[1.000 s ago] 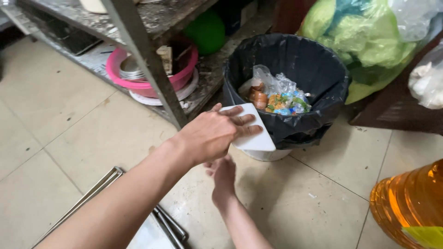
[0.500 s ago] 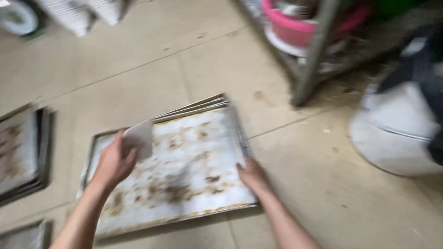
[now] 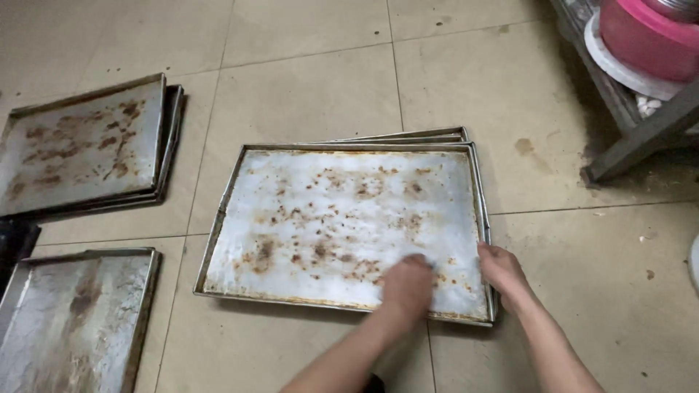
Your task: Cleaning burnt residue from metal baking trays using a handheld scraper.
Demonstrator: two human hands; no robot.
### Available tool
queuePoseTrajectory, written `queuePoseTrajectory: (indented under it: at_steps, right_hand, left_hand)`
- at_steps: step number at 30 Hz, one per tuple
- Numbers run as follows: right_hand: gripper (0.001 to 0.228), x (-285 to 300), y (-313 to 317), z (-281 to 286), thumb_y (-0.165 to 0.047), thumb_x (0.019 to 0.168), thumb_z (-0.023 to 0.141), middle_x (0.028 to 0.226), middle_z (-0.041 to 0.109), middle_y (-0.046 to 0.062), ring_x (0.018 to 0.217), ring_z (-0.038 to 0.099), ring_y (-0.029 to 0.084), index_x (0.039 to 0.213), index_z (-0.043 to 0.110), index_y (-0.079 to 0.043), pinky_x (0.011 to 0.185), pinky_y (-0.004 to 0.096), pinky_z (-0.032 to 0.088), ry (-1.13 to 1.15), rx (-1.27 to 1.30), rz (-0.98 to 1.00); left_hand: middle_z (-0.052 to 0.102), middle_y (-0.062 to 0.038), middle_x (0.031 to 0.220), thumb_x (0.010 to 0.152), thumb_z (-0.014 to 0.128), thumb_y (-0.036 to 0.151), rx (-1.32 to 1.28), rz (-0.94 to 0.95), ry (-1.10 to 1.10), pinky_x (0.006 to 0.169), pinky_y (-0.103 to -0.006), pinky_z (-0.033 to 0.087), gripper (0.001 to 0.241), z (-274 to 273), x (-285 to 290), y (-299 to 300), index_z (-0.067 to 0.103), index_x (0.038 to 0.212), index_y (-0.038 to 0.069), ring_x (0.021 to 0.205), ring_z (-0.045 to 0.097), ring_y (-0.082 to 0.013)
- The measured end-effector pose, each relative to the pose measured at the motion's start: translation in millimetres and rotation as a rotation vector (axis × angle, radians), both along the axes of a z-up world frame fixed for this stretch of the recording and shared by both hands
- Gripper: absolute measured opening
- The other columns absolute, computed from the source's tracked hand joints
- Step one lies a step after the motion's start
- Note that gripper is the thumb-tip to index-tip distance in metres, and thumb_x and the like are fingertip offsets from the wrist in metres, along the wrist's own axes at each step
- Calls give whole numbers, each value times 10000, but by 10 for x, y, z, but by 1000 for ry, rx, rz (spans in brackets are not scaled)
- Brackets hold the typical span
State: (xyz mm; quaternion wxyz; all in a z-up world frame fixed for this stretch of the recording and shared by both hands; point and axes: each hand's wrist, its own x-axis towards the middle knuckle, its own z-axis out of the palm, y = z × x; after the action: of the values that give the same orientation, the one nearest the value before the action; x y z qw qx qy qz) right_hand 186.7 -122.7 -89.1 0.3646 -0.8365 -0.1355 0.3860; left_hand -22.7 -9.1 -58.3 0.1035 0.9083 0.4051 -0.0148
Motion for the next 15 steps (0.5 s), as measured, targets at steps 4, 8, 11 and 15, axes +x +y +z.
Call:
queuePoseTrajectory:
  at_steps: [4, 8, 11, 15]
  right_hand:
    - [472, 105, -81, -126, -364, 1042, 542, 1174, 724, 159, 1043, 656, 229, 1308, 606, 21, 918, 382, 508, 194, 164, -119]
    - [515, -170, 20, 631, -212, 1021, 609, 1268, 632, 210, 1055, 639, 267, 1451, 344, -113, 856, 420, 543, 263, 249, -171]
    - [683, -228, 142, 1018, -71, 915, 633, 1246, 618, 190, 1006, 647, 226, 1477, 258, -171, 794, 369, 560, 152, 418, -109]
    - [700, -494, 364, 2118, -105, 1001, 530, 1326, 654, 200, 1045, 669, 224, 1655, 288, -175, 843, 359, 553, 169, 463, -92]
  left_hand:
    - [730, -243, 974, 887, 638, 181, -68, -320, -150, 679, -464, 599, 257, 570, 130, -110, 696, 1018, -33, 803, 734, -360]
    - [726, -237, 894, 893, 587, 179, -69, 184, -499, 726, -539, 554, 374, 1077, -830, 635, 635, 1228, 18, 802, 690, -432]
    - [688, -232, 925, 920, 607, 220, 124, 618, -799, 710, -485, 533, 513, 1003, -2226, 1129, 527, 1340, -64, 814, 676, -359]
    - [718, -168, 1099, 940, 609, 162, 185, 971, -1008, 812, -350, 566, 386, 503, -3772, 1083, 570, 1247, -68, 940, 704, -204]
